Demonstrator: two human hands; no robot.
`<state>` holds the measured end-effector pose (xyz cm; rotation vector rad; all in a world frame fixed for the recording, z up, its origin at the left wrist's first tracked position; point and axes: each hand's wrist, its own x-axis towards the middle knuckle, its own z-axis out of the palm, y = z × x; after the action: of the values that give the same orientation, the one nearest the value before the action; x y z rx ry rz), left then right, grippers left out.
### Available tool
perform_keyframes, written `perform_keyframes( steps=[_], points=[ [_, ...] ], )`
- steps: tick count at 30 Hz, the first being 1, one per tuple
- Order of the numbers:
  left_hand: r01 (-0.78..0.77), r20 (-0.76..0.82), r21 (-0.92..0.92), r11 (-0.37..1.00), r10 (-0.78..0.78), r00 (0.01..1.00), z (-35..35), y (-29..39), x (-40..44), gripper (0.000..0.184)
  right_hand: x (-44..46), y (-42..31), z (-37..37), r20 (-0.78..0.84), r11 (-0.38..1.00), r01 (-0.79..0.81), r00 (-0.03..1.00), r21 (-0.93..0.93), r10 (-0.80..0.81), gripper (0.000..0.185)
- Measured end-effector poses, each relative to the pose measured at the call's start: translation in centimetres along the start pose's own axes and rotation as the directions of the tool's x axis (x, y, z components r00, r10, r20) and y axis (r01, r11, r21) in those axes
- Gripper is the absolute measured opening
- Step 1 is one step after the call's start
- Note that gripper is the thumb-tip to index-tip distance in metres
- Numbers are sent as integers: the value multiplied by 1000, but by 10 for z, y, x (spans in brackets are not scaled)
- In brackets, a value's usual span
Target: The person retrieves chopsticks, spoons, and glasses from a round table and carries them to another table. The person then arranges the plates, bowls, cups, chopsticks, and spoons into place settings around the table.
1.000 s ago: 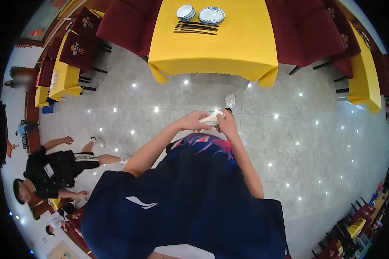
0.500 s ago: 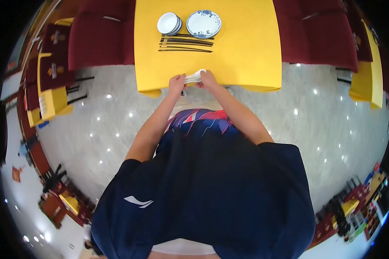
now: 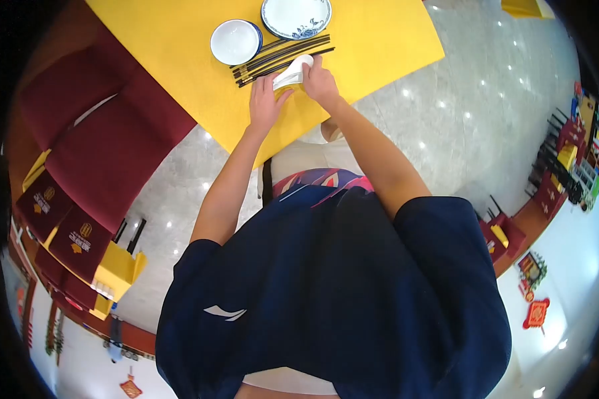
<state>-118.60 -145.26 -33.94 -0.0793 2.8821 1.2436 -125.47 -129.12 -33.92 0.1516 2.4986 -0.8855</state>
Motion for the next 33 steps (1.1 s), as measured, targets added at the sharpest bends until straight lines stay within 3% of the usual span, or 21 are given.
perform_keyframes(
  steps=[4,6,7,9,10,12,16,18,21,23,24,25,26,27,29,30,32,33],
  points=[
    [-165,3,173,971,167,986,-12,-24,-9,47,-14,-6,-7,1,996,14,1000,-85,-14,43],
    [-212,48,183,960,207,977,-13,-36,-6,52,-29,-13,-16,129,958,-119,988,261,87,55],
    [-234,64,183,955,226,972,-14,-36,-2,56,-35,-11,-17,112,957,-120,989,264,93,55],
    [-295,98,183,938,281,955,-16,-39,4,68,-44,1,-10,154,814,-265,964,517,216,60],
    [-308,104,178,934,294,950,-17,-39,7,68,-48,3,-6,144,810,-265,964,524,223,60],
    [-362,202,220,906,321,925,-21,-39,9,71,-55,3,10,162,312,-264,935,913,316,63],
    [-426,221,213,879,381,898,-24,-35,1,72,-61,7,35,51,275,-157,933,949,356,66],
    [-368,207,240,898,323,924,-25,-27,-9,73,-68,8,30,-67,846,-142,976,514,205,66],
    [-327,209,271,906,276,938,-37,-5,-37,71,-85,49,42,-211,971,15,977,240,37,65],
    [-360,167,273,892,325,931,-29,-17,-71,73,-127,75,30,-32,960,-131,989,248,144,66],
    [-416,189,307,856,373,908,-28,-24,-80,74,-139,117,51,-182,963,107,981,248,-62,66],
    [-410,193,295,863,367,910,-22,-26,-83,76,-177,124,17,-49,935,63,998,349,-49,65],
    [-430,157,348,833,400,903,-19,-28,-94,78,-185,176,36,-60,952,61,997,299,-45,64],
    [-368,193,367,854,317,929,-17,-11,-104,79,-236,187,-2,-11,950,-23,1000,311,28,62],
    [-404,236,397,824,334,913,-5,-5,-123,76,-289,274,1,-133,944,-137,974,299,183,59],
    [-457,303,402,793,356,884,2,-7,-126,74,-324,308,-12,-46,816,-300,929,494,368,58],
    [-525,417,423,739,356,836,30,-39,-127,67,-383,414,6,-177,661,-328,798,675,576,47],
    [-429,403,426,796,258,878,46,-46,-127,67,-421,462,8,-174,521,-304,711,798,681,44]
  ],
)
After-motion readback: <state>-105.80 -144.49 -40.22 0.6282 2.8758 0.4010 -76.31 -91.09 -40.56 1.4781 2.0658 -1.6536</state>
